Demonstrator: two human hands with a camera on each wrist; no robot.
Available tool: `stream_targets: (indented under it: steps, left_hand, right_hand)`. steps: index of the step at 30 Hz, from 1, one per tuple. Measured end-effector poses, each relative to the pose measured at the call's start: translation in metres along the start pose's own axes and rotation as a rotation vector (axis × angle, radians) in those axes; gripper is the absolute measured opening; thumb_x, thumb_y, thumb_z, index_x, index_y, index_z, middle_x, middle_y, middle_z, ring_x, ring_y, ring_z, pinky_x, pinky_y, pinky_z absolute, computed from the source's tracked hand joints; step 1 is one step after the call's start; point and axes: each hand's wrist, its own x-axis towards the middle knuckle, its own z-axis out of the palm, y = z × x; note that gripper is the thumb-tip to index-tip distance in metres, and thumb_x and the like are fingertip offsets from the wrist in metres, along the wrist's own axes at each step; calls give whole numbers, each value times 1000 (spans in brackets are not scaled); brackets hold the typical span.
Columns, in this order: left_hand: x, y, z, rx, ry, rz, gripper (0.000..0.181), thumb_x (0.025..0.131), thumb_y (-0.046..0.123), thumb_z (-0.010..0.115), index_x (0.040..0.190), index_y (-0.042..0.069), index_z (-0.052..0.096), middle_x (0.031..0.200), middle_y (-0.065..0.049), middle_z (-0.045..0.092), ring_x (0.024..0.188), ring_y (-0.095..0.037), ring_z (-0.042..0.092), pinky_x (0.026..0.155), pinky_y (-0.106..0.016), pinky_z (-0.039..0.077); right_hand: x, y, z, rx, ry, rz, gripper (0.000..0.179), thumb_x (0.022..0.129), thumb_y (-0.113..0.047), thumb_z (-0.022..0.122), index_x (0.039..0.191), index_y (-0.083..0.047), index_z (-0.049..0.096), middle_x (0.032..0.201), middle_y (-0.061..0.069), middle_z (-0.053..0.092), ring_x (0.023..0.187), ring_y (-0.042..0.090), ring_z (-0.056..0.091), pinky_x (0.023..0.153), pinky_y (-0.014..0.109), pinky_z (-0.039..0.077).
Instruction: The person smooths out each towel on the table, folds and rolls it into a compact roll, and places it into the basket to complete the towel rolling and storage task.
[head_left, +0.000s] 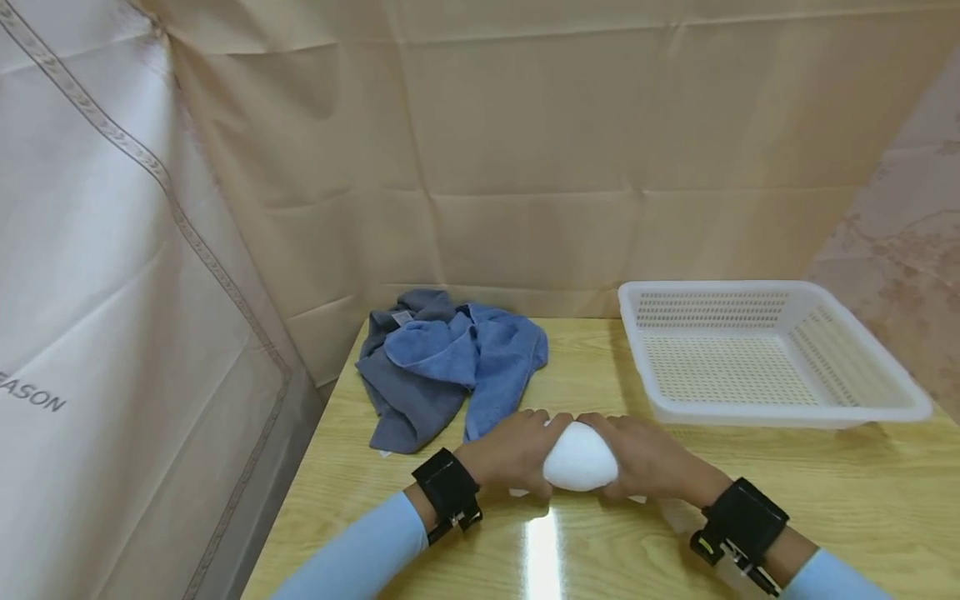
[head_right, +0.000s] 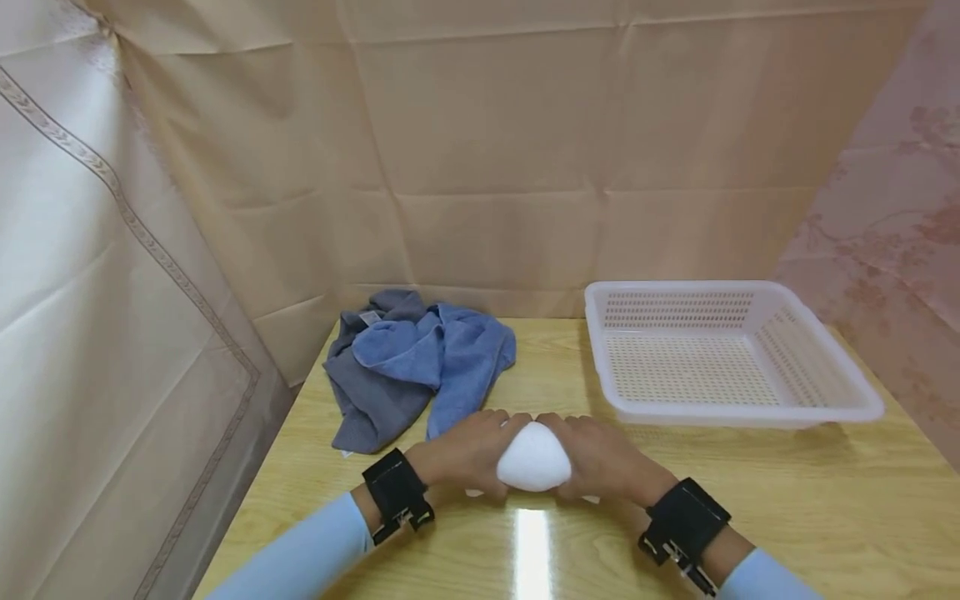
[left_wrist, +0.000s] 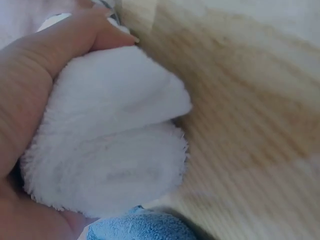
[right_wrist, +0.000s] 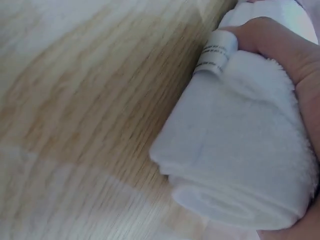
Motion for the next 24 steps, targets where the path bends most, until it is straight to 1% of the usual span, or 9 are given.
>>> stream_targets:
  steps: [3,5,7,8,11,14,18,21,24]
  left_hand:
    - [0,0,-3,-25,-21,3,103,65,47,93,146,9,42,111,-7,64,93,-15,62,86,-28,51]
    - [-1,0,-4,-22,-29,4,103,65,48,93,146,10,42,111,-7,64,93,-15,62,85,-28,51]
    - [-1,0,-4,-17,-32,2,103,65,48,93,147,11,42,110,-7,64,92,-15,62,83,-28,52]
    - [-1,-1,-4,-15,-35,-1,103,65,48,93,147,11,42,110,-7,64,92,-16,62,83,-28,52]
    - [-2,-1,-5,-12,-39,-12,104,65,47,93,148,12,41,110,-8,64,92,-16,62,82,-29,52]
    - [-4,-1,-5,-10,-49,-19,105,65,47,93,149,13,40,112,-8,64,92,-17,61,81,-29,52]
    - [-6,0,-6,-20,-75,-24,107,66,46,93,152,16,38,112,-7,63,93,-17,61,82,-30,52]
    - [-8,-1,-6,-39,-91,-27,109,66,44,93,154,17,35,115,-8,63,94,-18,61,82,-31,52]
    - [-9,-6,-4,-58,-71,-9,110,67,43,93,156,17,33,118,-9,62,97,-19,61,85,-32,52]
  right_hand:
    - [-2,-1,2,-32,7,8,99,62,-54,95,142,-14,51,112,0,67,94,20,65,79,43,54]
    - [-3,-2,4,-75,28,8,102,61,-64,92,141,-15,52,111,0,67,95,19,64,80,43,54]
    - [-4,-4,5,-113,47,5,105,60,-69,90,141,-15,53,110,0,67,95,19,64,81,43,54]
    - [-5,-4,5,-126,56,1,105,59,-69,91,141,-14,53,109,0,67,94,19,64,82,43,54]
    - [-4,-6,6,-142,76,-7,103,57,-58,95,141,-13,53,107,1,68,94,19,65,84,43,54]
    - [-5,-7,6,-143,72,7,103,56,-50,96,141,-13,52,107,1,68,94,19,65,84,44,53]
    - [-8,-8,8,-131,54,26,103,55,-45,96,142,-11,51,107,2,69,95,21,66,85,47,53]
    - [-8,-9,8,-128,63,23,102,56,-42,96,142,-11,51,107,3,69,94,22,66,84,47,54]
    - [-7,-9,8,-142,94,16,100,56,-40,96,142,-11,52,105,3,69,92,21,66,81,46,55]
